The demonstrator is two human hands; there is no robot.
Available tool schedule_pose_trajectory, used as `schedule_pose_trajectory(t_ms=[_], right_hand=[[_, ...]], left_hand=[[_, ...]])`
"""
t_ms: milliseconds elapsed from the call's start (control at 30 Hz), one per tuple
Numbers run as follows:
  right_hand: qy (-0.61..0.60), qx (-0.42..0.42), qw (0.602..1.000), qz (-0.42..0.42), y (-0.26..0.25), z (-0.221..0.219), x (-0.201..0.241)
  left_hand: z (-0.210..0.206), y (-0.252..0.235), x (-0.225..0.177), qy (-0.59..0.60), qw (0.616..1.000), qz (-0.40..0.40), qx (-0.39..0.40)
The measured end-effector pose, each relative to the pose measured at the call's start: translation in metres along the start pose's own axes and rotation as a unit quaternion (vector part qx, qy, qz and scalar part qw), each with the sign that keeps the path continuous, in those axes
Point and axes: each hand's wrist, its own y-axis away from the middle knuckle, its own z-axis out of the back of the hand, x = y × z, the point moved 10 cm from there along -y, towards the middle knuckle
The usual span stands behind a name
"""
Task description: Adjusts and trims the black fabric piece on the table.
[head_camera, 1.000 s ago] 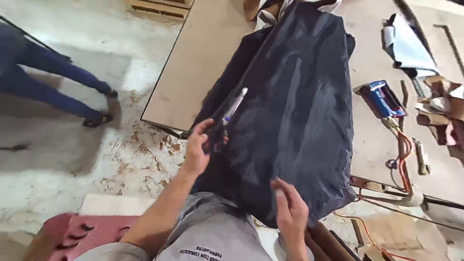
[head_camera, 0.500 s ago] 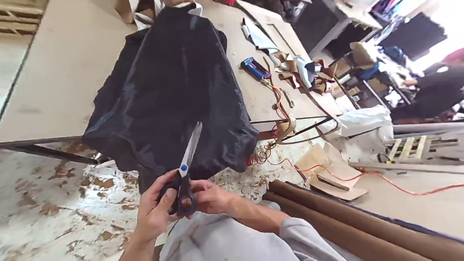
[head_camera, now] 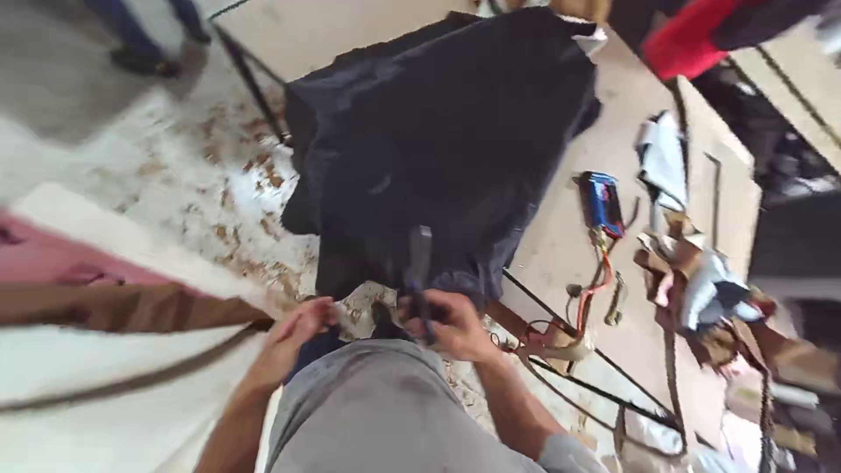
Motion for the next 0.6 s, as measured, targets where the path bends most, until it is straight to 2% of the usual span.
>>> schedule_pose_trajectory(t_ms=[67,167,267,333,467,533,600], right_hand=[[0.052,-0.023,0.997,-0.048,0.047,0.048,-0.001],[0.109,-0.054,0.976,-0.182,0.114,0.104,-0.003],[0.107,-0.025,0.959,-0.262,0.176,0.121,-0.003],[0.122,0.022,0.945,-0.301,0.203,0.128,0.007],[0.167,0.128,0.879,-0.428,0.238,0.180,-0.001],[0.195,0.159,0.840,-0.480,0.243,0.220,-0.010],[0.217,0.197,0.806,-0.514,0.235,0.259,-0.021]], left_hand=[[-0.059,0.017,0.046,0.048,0.994,0.077,0.054],[-0.158,0.016,0.096,0.058,0.971,0.100,0.209],[-0.236,0.015,0.147,0.027,0.931,0.129,0.339],[-0.286,0.007,0.169,0.042,0.917,0.141,0.372],[-0.344,-0.031,0.176,0.113,0.944,0.131,0.282],[-0.352,-0.053,0.170,0.198,0.949,0.140,0.202],[-0.356,-0.076,0.168,0.312,0.934,0.147,0.096]])
